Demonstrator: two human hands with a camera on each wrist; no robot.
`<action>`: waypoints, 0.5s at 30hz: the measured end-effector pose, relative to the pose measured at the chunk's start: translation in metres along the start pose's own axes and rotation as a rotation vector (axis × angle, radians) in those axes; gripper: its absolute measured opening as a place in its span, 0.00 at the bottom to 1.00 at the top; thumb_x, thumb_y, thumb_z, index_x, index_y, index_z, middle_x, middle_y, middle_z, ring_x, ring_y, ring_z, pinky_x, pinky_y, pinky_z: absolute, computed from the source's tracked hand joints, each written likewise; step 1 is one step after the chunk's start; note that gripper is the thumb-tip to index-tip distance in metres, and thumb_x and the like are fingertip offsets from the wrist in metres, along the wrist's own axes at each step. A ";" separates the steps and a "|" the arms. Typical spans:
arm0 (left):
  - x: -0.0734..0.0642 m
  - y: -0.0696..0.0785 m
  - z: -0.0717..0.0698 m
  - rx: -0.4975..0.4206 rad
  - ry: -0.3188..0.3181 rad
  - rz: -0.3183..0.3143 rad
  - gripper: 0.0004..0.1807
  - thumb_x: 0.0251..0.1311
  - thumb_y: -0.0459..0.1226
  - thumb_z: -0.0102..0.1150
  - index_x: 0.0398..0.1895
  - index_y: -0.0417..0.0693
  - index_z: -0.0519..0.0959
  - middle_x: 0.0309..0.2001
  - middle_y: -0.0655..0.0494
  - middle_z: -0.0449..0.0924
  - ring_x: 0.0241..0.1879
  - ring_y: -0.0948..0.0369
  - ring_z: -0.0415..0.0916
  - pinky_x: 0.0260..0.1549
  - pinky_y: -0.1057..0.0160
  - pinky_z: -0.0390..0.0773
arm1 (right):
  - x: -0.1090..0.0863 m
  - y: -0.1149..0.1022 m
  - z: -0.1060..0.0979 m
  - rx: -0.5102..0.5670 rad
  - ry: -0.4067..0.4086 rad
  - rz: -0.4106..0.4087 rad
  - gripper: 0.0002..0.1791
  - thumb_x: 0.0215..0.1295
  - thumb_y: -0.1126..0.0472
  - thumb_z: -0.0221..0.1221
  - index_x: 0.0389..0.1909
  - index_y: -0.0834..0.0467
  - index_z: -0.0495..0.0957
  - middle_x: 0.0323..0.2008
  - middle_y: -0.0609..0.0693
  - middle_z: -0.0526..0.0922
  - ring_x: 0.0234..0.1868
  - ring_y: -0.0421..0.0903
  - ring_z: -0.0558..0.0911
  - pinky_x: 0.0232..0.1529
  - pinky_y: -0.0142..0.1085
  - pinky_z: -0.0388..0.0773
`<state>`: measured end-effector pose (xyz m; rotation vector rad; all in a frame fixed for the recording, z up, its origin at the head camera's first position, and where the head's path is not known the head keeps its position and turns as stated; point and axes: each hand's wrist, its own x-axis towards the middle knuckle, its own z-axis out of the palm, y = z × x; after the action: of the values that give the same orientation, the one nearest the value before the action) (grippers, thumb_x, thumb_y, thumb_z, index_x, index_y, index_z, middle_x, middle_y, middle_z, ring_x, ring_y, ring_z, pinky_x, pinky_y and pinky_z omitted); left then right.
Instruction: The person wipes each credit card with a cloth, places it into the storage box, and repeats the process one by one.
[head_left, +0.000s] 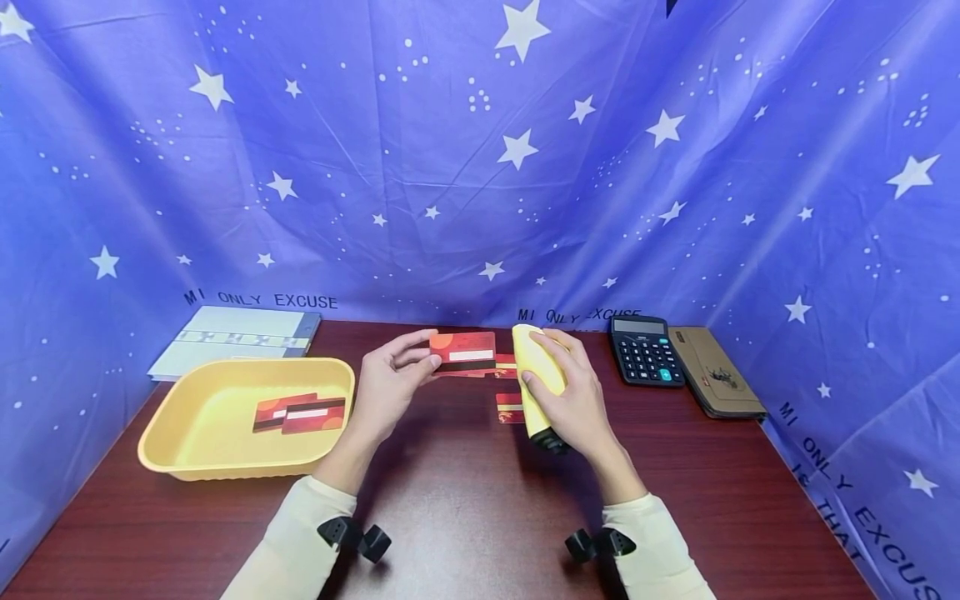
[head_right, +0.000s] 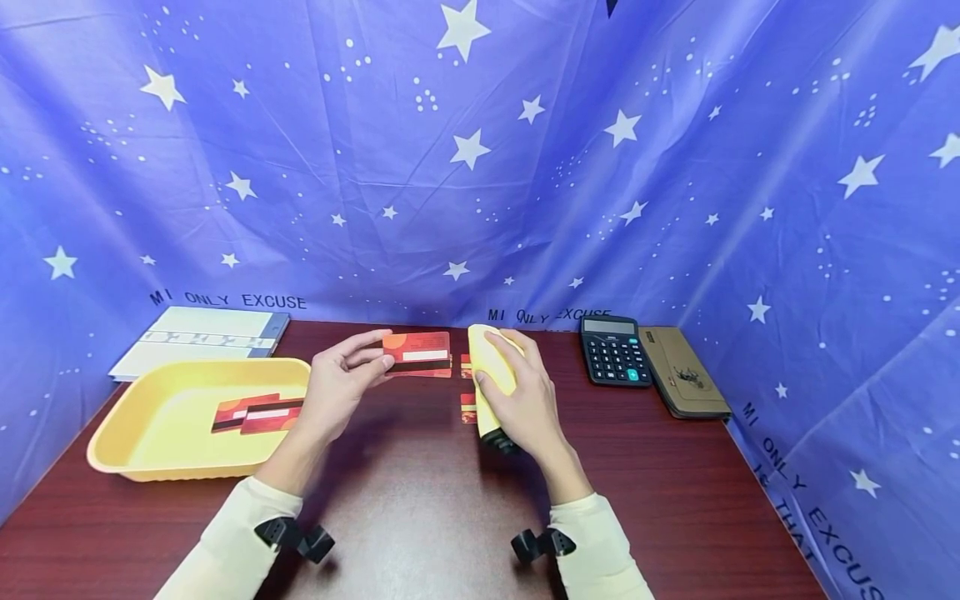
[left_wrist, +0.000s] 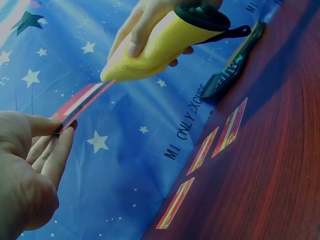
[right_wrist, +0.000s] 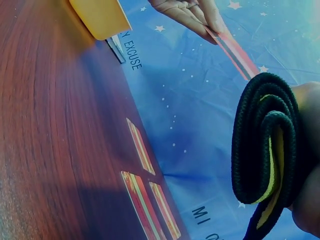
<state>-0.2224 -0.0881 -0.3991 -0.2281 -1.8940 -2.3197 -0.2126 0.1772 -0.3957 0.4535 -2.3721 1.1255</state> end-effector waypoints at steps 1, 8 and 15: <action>0.000 0.000 0.000 -0.003 -0.008 0.011 0.24 0.62 0.23 0.65 0.62 0.35 0.79 0.35 0.56 0.89 0.37 0.66 0.88 0.45 0.58 0.91 | 0.000 -0.001 0.000 0.002 -0.001 0.001 0.32 0.61 0.61 0.71 0.67 0.48 0.78 0.68 0.51 0.74 0.66 0.51 0.75 0.54 0.42 0.76; 0.001 -0.003 0.000 0.007 -0.007 0.028 0.24 0.62 0.23 0.65 0.62 0.38 0.80 0.35 0.50 0.89 0.36 0.65 0.88 0.44 0.56 0.91 | 0.003 -0.004 0.004 0.009 0.003 -0.012 0.32 0.61 0.61 0.71 0.68 0.46 0.78 0.68 0.49 0.74 0.66 0.50 0.75 0.56 0.42 0.77; 0.001 -0.007 0.002 0.012 0.008 0.019 0.23 0.62 0.21 0.63 0.61 0.39 0.81 0.40 0.35 0.87 0.36 0.64 0.88 0.44 0.58 0.91 | 0.005 -0.010 0.012 0.019 -0.006 -0.043 0.32 0.61 0.61 0.71 0.67 0.45 0.78 0.68 0.48 0.75 0.65 0.49 0.77 0.56 0.43 0.78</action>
<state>-0.2249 -0.0853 -0.4051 -0.2349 -1.8933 -2.2930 -0.2151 0.1611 -0.3936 0.5129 -2.3467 1.1302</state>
